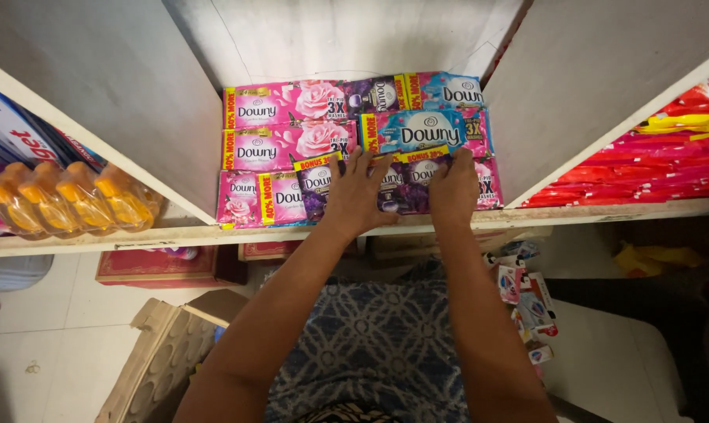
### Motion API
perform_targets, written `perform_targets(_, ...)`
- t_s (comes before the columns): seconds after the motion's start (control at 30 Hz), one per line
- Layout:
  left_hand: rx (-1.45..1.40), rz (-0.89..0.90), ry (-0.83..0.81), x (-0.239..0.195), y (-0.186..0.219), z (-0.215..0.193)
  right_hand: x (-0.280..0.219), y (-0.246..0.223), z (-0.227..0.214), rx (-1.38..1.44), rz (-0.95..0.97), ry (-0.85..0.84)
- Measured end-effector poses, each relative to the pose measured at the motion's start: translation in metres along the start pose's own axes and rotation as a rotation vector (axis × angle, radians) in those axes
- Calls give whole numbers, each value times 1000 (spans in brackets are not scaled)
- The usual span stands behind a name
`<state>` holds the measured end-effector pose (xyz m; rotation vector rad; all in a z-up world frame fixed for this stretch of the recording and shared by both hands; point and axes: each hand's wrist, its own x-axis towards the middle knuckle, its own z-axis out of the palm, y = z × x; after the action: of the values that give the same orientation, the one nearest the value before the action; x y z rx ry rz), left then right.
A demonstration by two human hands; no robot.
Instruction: Organizing and restocking sachets of fabric softener and toiletries on a low shelf in a grocery store.
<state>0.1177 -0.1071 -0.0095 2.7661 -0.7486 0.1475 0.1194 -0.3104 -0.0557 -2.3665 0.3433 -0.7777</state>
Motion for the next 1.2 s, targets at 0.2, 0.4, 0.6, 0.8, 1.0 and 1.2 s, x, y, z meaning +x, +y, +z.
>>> perform_targets(0.2, -18, 21, 15, 0, 0, 1, -10, -18, -10, -153, 4, 3)
perform_targets(0.4, -40, 134, 17, 6, -11, 19, -25, -15, -5, -193, -436, -63)
perform_targets(0.6, 7, 182, -31, 11, -12, 14, -26, -20, 1, -270, -375, -208)
perform_targets(0.8, -52, 153, 35, 0, -18, 12, -21, -23, -6, -331, -382, -231)
perform_targets(1.0, -152, 5, 333, -57, -67, -14, -32, -50, -26, -135, -485, -138)
perform_targets(1.2, -167, -104, 267, -92, -89, -43, -57, -84, -8, -62, -772, -295)
